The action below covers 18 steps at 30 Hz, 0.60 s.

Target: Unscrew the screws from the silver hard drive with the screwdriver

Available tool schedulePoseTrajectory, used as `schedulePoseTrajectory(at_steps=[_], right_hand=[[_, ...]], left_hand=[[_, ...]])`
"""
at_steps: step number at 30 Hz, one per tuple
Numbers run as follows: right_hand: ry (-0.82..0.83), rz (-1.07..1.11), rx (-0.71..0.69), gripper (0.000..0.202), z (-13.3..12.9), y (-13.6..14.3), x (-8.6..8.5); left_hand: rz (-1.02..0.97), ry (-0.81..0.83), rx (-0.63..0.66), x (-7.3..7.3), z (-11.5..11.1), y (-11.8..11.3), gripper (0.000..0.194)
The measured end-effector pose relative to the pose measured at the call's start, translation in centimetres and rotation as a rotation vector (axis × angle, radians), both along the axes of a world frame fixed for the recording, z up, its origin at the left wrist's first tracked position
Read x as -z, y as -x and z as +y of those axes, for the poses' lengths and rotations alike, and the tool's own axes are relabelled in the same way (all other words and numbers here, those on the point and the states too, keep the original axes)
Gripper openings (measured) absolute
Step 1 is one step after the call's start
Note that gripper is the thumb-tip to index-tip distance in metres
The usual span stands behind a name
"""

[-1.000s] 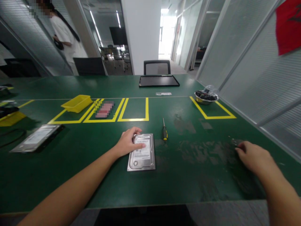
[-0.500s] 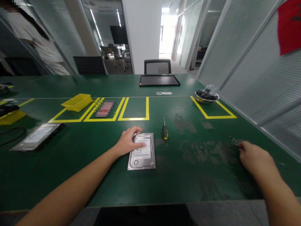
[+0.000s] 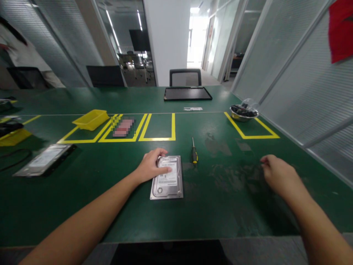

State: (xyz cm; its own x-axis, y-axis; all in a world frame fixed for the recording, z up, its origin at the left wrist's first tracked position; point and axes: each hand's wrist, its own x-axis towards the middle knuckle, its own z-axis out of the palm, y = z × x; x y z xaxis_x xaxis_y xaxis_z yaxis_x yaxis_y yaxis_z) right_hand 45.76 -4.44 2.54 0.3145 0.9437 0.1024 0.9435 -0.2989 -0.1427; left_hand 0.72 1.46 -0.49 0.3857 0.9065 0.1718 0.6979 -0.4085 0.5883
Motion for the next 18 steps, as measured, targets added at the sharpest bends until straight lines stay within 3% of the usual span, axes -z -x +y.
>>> schedulePoseTrajectory(at_steps=[6,11,14,18], right_hand=[[-0.114,0.176,-0.400,0.012,0.8,11.5,-2.1],[-0.231,0.333,-0.732,0.013,1.1,20.7,-2.8],[-0.224,0.429,-0.801,0.014,1.2,24.3,-2.9],[-0.283,0.534,-0.740,0.012,1.9,26.4,-2.2]], left_hand=[[-0.024,0.019,0.031,-0.1,0.0,0.2,0.070],[-0.002,0.031,0.052,-0.3,0.0,0.2,0.066],[-0.004,0.031,0.059,-0.4,0.1,0.2,0.066],[-0.021,0.035,0.071,-0.7,0.2,0.3,0.062]])
